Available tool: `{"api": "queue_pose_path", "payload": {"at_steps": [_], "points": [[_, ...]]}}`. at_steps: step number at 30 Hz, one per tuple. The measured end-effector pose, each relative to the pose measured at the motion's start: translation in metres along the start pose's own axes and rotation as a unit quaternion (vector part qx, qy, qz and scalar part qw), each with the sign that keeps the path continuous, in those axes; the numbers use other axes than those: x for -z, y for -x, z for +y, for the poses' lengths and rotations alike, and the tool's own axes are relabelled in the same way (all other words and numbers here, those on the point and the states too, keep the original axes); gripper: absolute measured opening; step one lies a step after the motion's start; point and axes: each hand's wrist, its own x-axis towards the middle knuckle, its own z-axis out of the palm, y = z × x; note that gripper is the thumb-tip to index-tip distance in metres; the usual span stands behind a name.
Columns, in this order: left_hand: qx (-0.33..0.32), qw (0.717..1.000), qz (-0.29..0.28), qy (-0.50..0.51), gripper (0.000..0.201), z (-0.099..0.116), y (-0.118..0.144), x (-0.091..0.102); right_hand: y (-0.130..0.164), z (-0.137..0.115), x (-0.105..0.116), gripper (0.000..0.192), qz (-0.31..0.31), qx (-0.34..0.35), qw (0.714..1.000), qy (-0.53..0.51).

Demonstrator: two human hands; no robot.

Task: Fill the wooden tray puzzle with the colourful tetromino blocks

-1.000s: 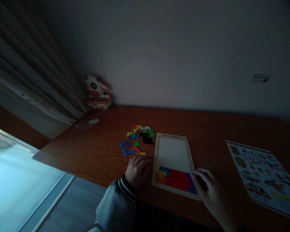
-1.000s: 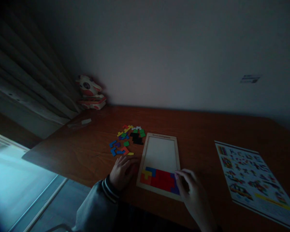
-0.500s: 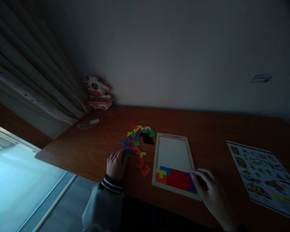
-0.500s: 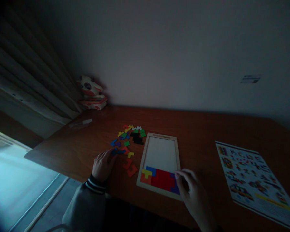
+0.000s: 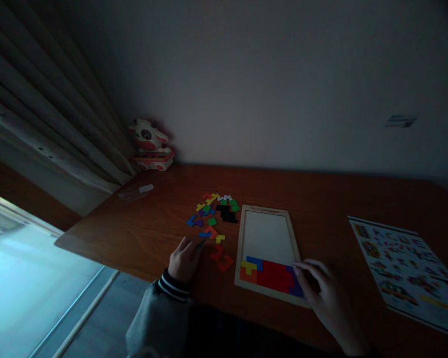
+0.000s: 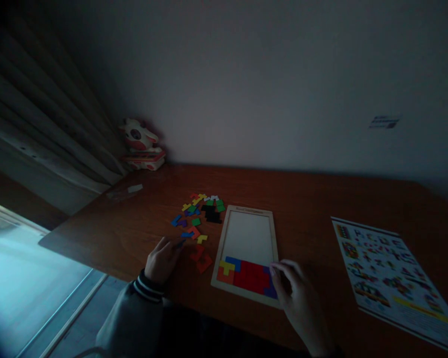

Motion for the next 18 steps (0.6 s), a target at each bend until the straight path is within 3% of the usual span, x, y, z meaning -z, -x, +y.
{"api": "queue_pose_path", "payload": {"at_steps": [4, 9, 14, 16, 18], "points": [[-0.034, 0.999, 0.035, -0.011, 0.019, 0.005, 0.000, 0.002, -0.001, -0.002, 0.001, 0.031, 0.001, 0.000, 1.000, -0.006], [-0.059, 0.998, 0.004, 0.027, 0.020, 0.015, 0.000, 0.004, -0.001, -0.005, 0.002, 0.030, 0.006, 0.001, 1.000, -0.006], [-0.036, 0.997, 0.024, 0.064, 0.027, 0.043, -0.003, -0.002, -0.002, -0.005, 0.001, 0.032, 0.007, 0.004, 1.000, -0.002], [-0.037, 0.996, 0.012, 0.077, 0.033, 0.055, -0.003, -0.008, -0.002, -0.005, 0.001, 0.032, 0.004, 0.003, 1.000, -0.003], [-0.052, 0.993, -0.008, 0.106, 0.026, 0.064, -0.001, -0.015, -0.001, -0.005, 0.000, 0.031, 0.003, 0.002, 1.000, -0.004]]}}
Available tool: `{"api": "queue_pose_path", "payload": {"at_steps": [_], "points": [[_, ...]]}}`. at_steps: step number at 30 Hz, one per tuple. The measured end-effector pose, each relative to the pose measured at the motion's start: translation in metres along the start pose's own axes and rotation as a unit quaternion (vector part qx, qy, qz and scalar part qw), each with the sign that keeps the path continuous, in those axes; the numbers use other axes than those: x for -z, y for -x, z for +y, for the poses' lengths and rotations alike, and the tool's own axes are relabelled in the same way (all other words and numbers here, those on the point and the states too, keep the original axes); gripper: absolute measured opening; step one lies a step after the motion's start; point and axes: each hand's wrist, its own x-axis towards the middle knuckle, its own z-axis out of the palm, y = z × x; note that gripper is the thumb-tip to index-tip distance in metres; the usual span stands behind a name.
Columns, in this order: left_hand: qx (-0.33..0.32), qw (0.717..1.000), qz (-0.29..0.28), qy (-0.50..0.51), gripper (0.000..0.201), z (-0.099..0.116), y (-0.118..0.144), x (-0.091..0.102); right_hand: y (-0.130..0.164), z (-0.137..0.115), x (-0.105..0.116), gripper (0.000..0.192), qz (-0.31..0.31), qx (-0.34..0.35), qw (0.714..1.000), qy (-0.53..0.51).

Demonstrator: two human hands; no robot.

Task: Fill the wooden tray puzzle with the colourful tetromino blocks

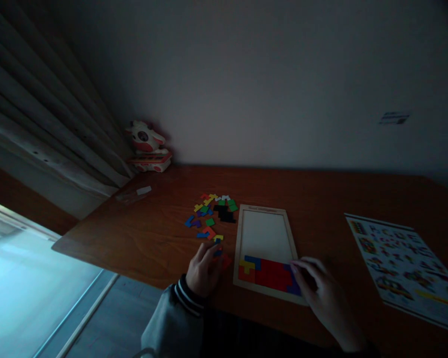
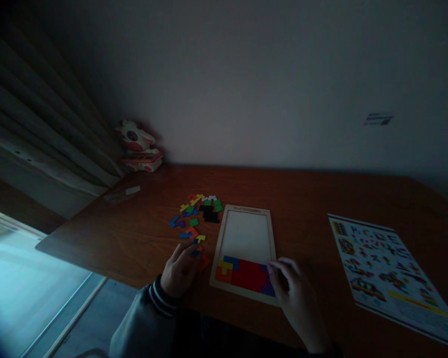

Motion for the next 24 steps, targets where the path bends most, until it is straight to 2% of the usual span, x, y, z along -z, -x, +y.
{"api": "queue_pose_path", "payload": {"at_steps": [3, 6, 9, 14, 19, 22, 24], "points": [[-0.001, 0.999, -0.025, 0.048, 0.024, 0.006, 0.004, -0.013, 0.000, 0.000, 0.000, 0.032, 0.003, 0.002, 1.000, -0.002], [0.031, 0.997, -0.015, 0.072, 0.023, 0.011, 0.005, -0.022, -0.001, 0.000, 0.000, 0.033, 0.005, 0.002, 1.000, -0.006], [0.045, 0.997, -0.009, 0.062, 0.016, 0.019, -0.002, -0.027, -0.001, 0.000, 0.000, 0.034, 0.003, -0.003, 1.000, -0.005], [0.052, 0.997, -0.044, 0.046, 0.023, 0.024, -0.018, -0.038, 0.001, 0.001, -0.001, 0.033, -0.004, -0.007, 1.000, 0.001], [0.034, 0.997, -0.062, -0.034, 0.025, 0.020, -0.017, -0.047, 0.001, 0.001, 0.000, 0.032, -0.001, -0.005, 1.000, 0.001], [0.009, 0.997, -0.059, -0.043, 0.029, 0.023, -0.014, -0.045, 0.001, -0.001, 0.001, 0.031, -0.001, -0.001, 1.000, 0.003], [-0.018, 0.996, -0.084, -0.038, 0.031, 0.026, -0.012, -0.041, 0.000, -0.002, 0.001, 0.030, -0.002, -0.002, 1.000, 0.000]]}}
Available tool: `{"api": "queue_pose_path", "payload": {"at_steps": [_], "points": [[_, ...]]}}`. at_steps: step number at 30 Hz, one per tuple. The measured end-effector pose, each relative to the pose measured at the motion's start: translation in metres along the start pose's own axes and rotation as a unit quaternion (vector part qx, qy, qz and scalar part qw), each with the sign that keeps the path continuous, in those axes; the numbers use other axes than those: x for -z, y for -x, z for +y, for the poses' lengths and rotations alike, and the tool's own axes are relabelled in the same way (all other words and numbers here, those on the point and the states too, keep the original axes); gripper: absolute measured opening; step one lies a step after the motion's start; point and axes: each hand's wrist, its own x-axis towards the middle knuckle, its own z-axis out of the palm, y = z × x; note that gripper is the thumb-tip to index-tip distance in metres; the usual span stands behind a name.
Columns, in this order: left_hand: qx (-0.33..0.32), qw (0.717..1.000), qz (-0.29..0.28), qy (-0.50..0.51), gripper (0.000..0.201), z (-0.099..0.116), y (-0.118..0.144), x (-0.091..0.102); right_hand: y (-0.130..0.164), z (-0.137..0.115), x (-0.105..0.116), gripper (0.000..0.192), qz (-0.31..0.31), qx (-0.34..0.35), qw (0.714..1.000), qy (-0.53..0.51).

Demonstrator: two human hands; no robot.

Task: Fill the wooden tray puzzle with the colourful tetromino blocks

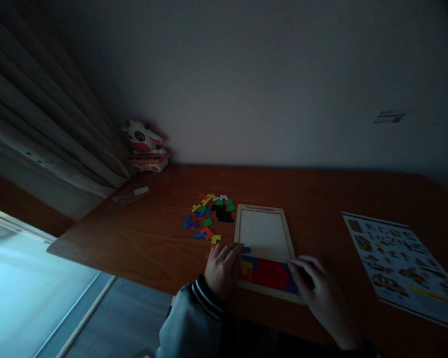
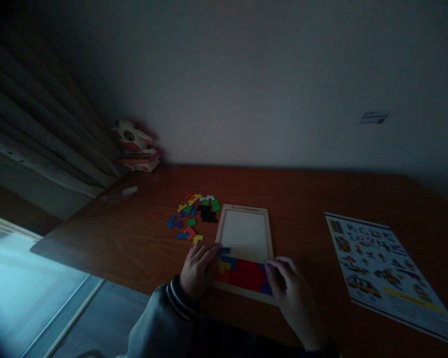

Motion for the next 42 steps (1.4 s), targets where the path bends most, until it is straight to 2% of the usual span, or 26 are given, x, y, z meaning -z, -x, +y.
{"api": "queue_pose_path", "payload": {"at_steps": [3, 9, 17, 25, 36, 42], "points": [[-0.025, 0.999, -0.035, -0.001, 0.033, 0.004, 0.001, 0.004, 0.000, 0.000, 0.000, 0.030, 0.002, 0.000, 1.000, -0.002], [-0.037, 0.998, -0.054, 0.014, 0.034, 0.007, -0.001, 0.005, 0.001, 0.003, -0.002, 0.029, -0.001, 0.000, 1.000, 0.005], [-0.035, 0.997, -0.034, 0.052, 0.030, 0.005, 0.002, 0.002, 0.000, 0.002, -0.001, 0.029, -0.006, -0.004, 1.000, -0.005], [-0.050, 0.998, -0.012, 0.041, 0.026, 0.009, 0.000, 0.004, 0.000, -0.001, 0.000, 0.032, 0.004, -0.006, 1.000, 0.000], [-0.122, 0.990, -0.054, 0.038, 0.023, 0.015, -0.002, 0.007, -0.001, -0.002, 0.001, 0.032, 0.012, 0.019, 1.000, 0.008], [-0.131, 0.989, -0.065, 0.026, 0.024, 0.014, -0.001, 0.006, 0.002, 0.000, 0.000, 0.029, -0.022, 0.036, 0.999, 0.002]]}}
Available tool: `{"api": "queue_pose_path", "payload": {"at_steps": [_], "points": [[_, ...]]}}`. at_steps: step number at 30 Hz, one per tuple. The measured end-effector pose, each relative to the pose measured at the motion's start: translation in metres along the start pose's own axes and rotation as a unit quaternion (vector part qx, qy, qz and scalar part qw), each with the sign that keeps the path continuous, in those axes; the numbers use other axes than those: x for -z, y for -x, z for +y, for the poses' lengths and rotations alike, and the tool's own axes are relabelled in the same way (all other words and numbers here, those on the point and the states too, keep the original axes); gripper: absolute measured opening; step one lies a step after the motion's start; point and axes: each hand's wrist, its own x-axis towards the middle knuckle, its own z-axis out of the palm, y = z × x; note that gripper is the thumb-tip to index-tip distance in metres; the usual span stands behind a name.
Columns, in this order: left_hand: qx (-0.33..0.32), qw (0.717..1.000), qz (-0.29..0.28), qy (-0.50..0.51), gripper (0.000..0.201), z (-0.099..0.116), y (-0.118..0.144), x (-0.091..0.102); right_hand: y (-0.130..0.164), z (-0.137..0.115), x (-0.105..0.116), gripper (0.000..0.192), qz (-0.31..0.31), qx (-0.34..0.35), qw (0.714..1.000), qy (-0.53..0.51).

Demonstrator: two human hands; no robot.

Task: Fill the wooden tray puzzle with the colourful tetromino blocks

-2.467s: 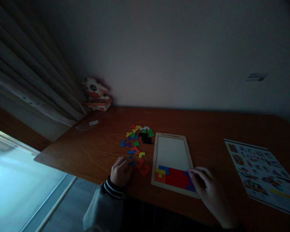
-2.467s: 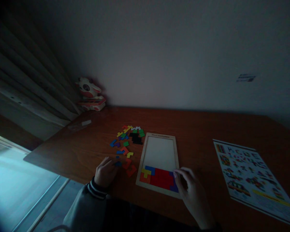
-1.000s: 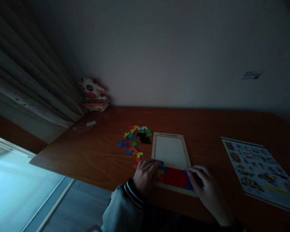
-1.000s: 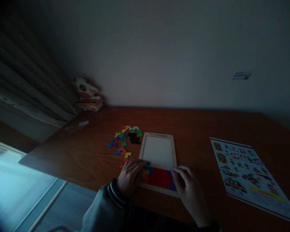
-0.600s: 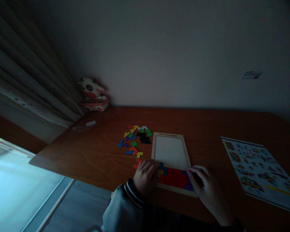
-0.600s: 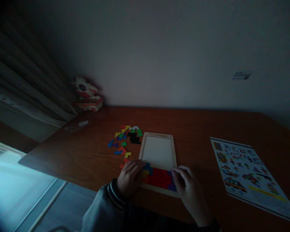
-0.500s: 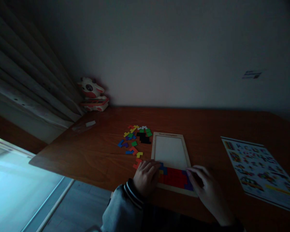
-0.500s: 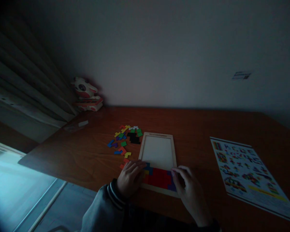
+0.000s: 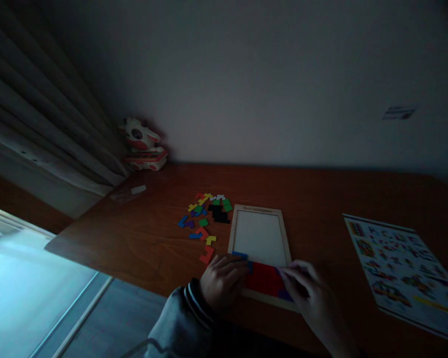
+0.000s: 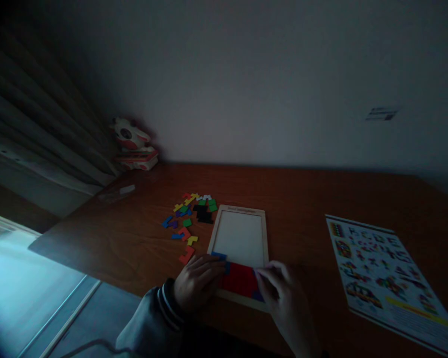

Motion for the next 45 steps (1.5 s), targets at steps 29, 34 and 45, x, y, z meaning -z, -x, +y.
{"api": "queue_pose_path", "payload": {"at_steps": [29, 34, 45], "points": [[0.007, 0.998, 0.060, 0.036, 0.022, -0.002, 0.016, 0.009, -0.003, 0.004, -0.001, 0.032, 0.031, -0.043, 0.999, 0.000], [0.063, 0.993, 0.095, 0.020, 0.019, -0.021, 0.036, 0.022, -0.004, 0.002, -0.001, 0.034, 0.038, -0.045, 0.998, 0.015], [0.135, 0.984, 0.105, 0.052, 0.022, -0.042, 0.060, 0.043, -0.002, 0.008, -0.002, 0.038, 0.033, -0.059, 0.997, 0.023]]}}
